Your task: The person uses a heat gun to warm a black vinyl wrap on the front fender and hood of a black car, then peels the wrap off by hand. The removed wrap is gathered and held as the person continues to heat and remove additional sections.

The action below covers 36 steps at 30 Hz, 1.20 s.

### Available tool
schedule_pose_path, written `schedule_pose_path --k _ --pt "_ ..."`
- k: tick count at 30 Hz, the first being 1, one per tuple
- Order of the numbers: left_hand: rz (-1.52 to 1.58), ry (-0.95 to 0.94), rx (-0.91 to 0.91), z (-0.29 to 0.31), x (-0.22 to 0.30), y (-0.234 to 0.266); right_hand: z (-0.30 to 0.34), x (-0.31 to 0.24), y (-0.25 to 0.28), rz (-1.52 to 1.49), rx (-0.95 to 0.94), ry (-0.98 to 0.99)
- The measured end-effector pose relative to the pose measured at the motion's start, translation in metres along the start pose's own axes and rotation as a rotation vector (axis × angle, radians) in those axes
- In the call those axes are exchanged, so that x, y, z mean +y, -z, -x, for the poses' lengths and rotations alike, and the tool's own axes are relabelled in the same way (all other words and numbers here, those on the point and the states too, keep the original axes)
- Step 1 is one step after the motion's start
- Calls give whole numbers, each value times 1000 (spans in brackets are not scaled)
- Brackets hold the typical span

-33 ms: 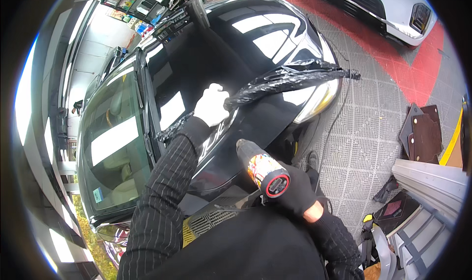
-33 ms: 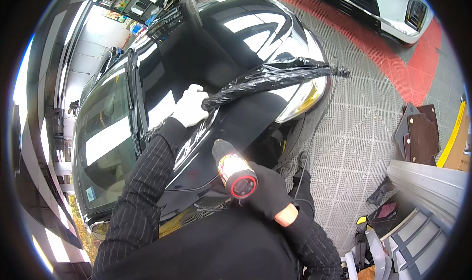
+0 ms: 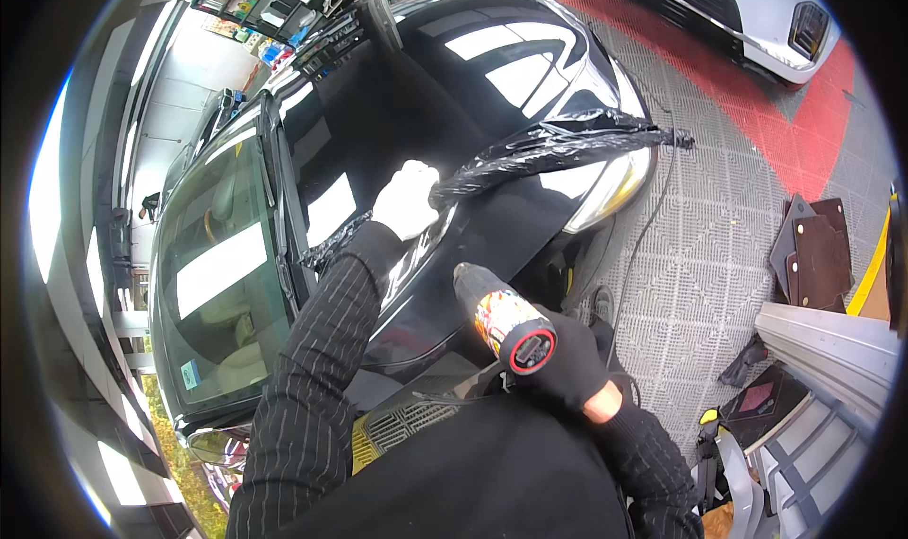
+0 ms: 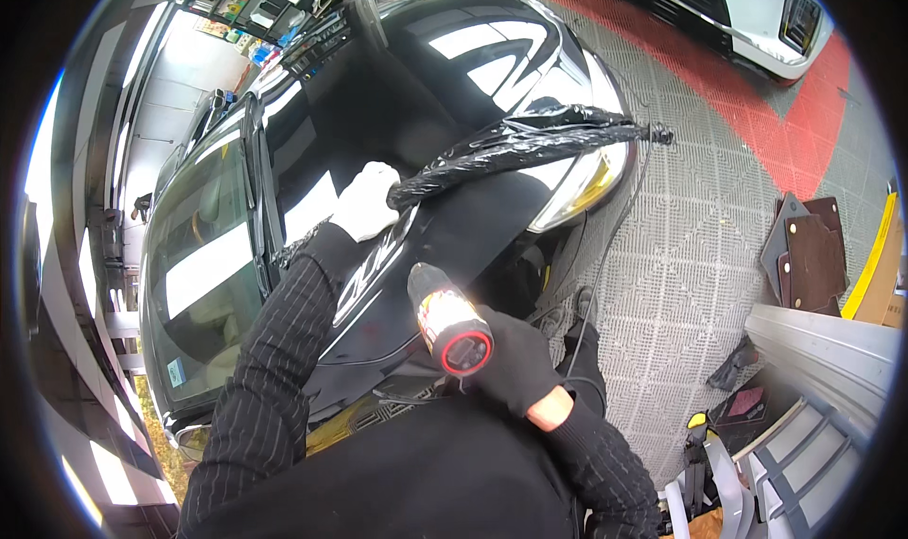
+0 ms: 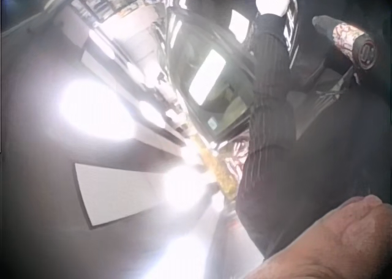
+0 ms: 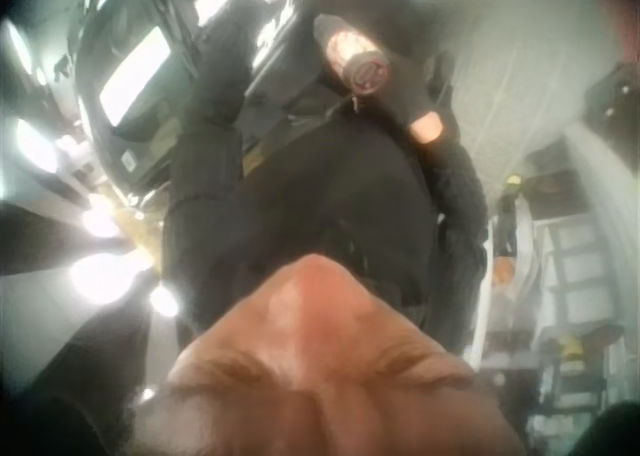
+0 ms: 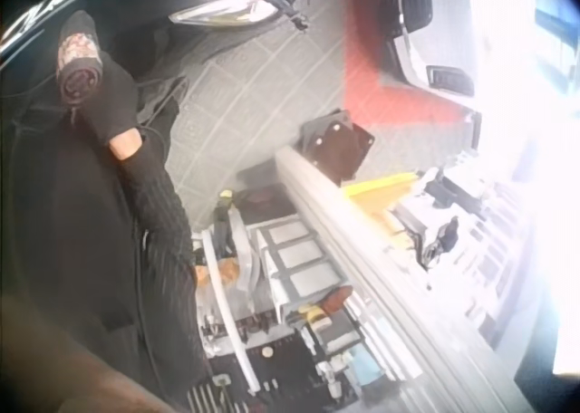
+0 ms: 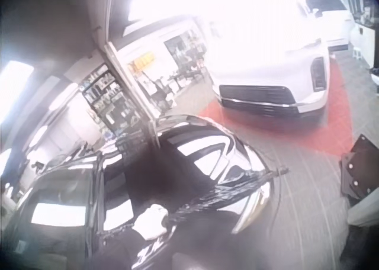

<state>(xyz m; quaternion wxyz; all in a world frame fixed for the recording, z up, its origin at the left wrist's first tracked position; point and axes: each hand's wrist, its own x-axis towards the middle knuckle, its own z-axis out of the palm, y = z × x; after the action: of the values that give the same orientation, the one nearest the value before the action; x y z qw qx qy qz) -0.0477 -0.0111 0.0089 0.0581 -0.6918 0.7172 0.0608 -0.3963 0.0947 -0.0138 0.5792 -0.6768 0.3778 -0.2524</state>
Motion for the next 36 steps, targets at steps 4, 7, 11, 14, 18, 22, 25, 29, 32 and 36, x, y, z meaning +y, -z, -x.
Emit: schedule_pose_path --k 4,7,11,14,18,22,25,29,32,36 --pt "59 118 -87 -6 0 -5 -10 5 5 50 3 -3" --pt "-34 169 -68 -8 3 -9 -14 8 10 73 24 14" --pt "-49 198 -14 -6 12 -10 -11 12 18 122 4 -23" --pt "-36 224 22 -2 20 -10 -6 16 20 143 -10 -25" --pt "-46 244 43 5 31 -10 -2 19 20 177 -20 -31" --pt "-38 227 82 13 37 -9 -1 16 21 145 30 24" --pt "-38 205 112 17 37 -12 -2 11 23 159 47 56" --pt "-107 156 154 20 35 -19 -4 10 22 190 64 100" --pt "-95 119 132 21 34 -17 -9 13 24 240 60 90" --pt "-55 110 49 17 37 -2 -8 22 30 456 74 161"
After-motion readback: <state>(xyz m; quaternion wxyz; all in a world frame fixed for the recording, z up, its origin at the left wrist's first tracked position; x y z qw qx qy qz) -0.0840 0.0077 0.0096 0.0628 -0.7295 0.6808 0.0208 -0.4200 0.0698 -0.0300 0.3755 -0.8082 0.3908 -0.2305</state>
